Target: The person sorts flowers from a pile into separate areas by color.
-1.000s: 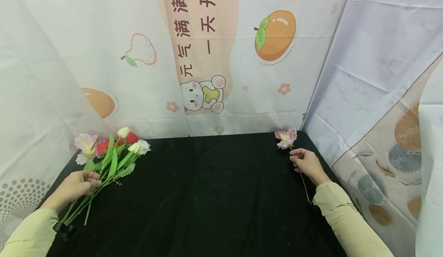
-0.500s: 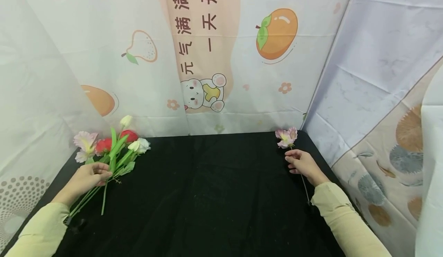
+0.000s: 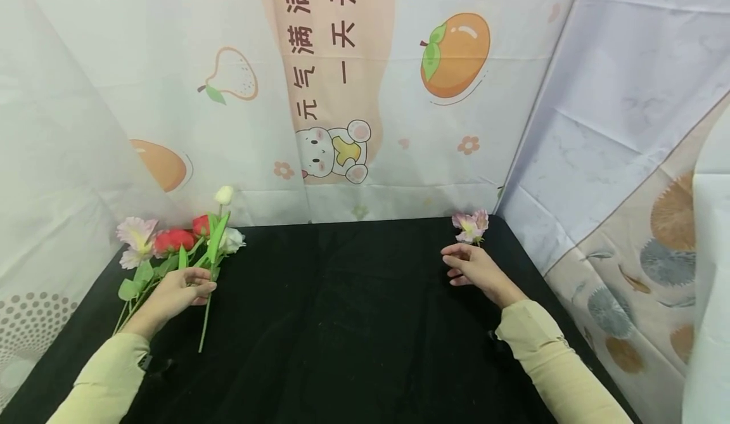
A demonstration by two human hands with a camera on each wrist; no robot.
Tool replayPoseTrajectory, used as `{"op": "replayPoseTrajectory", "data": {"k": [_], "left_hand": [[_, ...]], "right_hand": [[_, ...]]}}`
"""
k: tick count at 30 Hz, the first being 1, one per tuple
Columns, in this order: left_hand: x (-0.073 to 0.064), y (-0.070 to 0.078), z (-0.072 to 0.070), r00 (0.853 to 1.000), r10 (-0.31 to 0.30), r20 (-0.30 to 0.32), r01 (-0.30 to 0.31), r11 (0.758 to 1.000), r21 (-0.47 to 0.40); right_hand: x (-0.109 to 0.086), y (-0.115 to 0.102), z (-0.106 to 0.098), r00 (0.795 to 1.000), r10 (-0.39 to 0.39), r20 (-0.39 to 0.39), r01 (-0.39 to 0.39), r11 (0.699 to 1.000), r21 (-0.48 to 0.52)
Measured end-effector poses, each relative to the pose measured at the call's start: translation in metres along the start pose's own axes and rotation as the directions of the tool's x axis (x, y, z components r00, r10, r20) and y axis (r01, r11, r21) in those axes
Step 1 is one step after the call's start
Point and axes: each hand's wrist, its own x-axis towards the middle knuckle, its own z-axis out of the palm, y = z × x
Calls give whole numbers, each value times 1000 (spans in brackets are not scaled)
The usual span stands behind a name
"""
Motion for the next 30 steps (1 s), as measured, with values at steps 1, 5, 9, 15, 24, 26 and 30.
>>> {"op": "replayPoseTrajectory", "data": {"k": [1,5,9,15,24,26,30], "left_hand": [[1,2,4,1000,4,4,-4,1000,-10],[7,10,17,1000,18,12,-17,998,-56],[13,20,32,1000,15,2,-14,997,-76],[25,37,53,999,30,33,-25,991,-131],[38,61,81,994,63,88,-39,967,-250],[40,67,87,992,71,100,-41,961,-275],[45,78,101,989,67,133,-23,952,-304]], "right_hand": [[1,-2,3,1000,-1,11,1,1000,7],[4,-6,14,999,-6,53,5,1000,23],[6,-7,25,996,-9,86,5,999,36],[6,-6,41,987,2,158,-8,999,42],[4,-8,78,964,7,267,-30,996,82],[2,-11,90,955,12,298,-42,995,93],[-2,-18,112,933,2,361,-44,993,108]]}}
